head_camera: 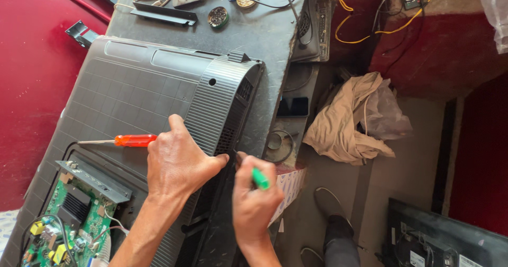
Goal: The person uses a green-handled screwdriver to unscrew fasteners along the edge of a black plastic casing, then switches to an orange-handled screwdriver to continue removing screws. The person repositions the casing on the workbench and continues unscrewing along its edges.
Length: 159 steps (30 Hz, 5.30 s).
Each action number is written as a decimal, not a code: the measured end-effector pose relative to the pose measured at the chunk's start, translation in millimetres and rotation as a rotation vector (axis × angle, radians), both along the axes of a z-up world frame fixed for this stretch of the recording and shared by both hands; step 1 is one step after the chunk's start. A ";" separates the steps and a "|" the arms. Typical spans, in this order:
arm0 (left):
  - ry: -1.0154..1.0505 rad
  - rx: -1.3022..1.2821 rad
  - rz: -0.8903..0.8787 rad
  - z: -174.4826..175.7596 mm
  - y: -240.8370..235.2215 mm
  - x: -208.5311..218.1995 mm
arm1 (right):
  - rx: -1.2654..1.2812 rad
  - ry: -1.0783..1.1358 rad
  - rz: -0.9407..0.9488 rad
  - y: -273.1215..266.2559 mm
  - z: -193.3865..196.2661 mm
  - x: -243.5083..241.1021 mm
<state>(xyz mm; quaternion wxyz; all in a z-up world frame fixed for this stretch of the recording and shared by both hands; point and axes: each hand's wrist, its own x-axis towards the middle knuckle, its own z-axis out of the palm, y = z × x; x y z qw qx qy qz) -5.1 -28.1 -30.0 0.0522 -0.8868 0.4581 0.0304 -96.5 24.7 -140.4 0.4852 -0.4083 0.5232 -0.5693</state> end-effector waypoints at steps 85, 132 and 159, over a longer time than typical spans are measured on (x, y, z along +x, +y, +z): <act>0.032 -0.062 0.038 -3.8 -105.6 -6.3 | -0.185 0.218 -0.097 -125.9 -2.1 24.2; 0.055 -0.148 0.028 -3.2 -69.5 -2.9 | -0.366 0.345 0.193 -137.6 7.2 -5.1; 0.103 -0.098 0.021 3.1 -59.2 -0.6 | 0.077 -0.004 0.419 -195.5 17.8 -22.2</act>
